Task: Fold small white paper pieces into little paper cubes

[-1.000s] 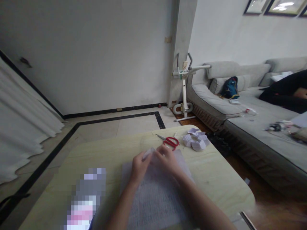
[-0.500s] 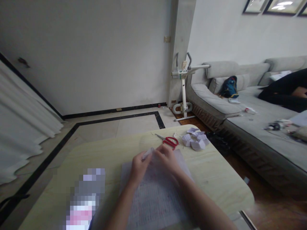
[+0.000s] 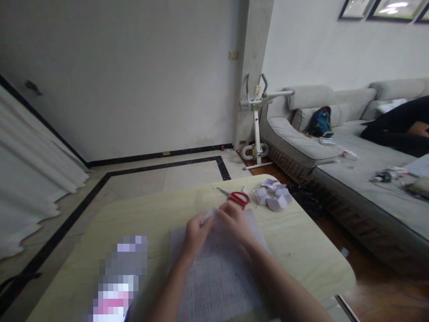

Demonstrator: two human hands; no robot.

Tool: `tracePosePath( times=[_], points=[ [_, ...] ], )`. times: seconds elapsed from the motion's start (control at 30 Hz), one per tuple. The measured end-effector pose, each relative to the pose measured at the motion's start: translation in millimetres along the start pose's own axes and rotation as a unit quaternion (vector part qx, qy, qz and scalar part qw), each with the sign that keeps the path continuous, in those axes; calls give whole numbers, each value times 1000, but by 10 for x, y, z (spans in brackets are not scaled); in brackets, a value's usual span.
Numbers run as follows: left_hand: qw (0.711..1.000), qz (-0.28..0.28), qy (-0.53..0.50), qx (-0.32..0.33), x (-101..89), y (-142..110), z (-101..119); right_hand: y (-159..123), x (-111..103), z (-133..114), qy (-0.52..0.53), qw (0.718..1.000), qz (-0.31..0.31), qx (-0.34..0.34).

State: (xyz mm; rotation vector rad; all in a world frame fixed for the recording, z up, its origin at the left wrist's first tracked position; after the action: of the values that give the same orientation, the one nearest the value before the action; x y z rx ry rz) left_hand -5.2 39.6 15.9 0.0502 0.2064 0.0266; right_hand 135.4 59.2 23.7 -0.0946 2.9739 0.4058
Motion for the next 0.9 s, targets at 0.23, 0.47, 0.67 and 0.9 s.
tracePosePath(
  times=[0.23,0.47,0.67,0.9],
  points=[
    [1000,-7,9,1,9,4,-6,12,5,13,1,1000,-3,1],
    [1000,-20,18,14,27,-3,-44,13,-14,-4,-18,1000,-2,-19],
    [999,-31,40,18,50,1,-63,18,19,7,-11,1000,-12,-3],
    [997,-57,36,49,81,-54,40,24,28,28,-15,999,-28,-1]
  ],
)
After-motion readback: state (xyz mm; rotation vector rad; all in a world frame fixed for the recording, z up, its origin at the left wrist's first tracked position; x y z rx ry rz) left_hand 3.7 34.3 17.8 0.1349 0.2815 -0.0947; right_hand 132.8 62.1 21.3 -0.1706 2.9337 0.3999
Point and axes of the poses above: each hand's wrist, its own y-axis towards the middle knuckle, its own x-axis out of the palm, z = x × y, the point moved 5 cm from there along y, towards the middle knuckle, and after that the axes turned 3 degrees about -y, right-handed, at the moved point
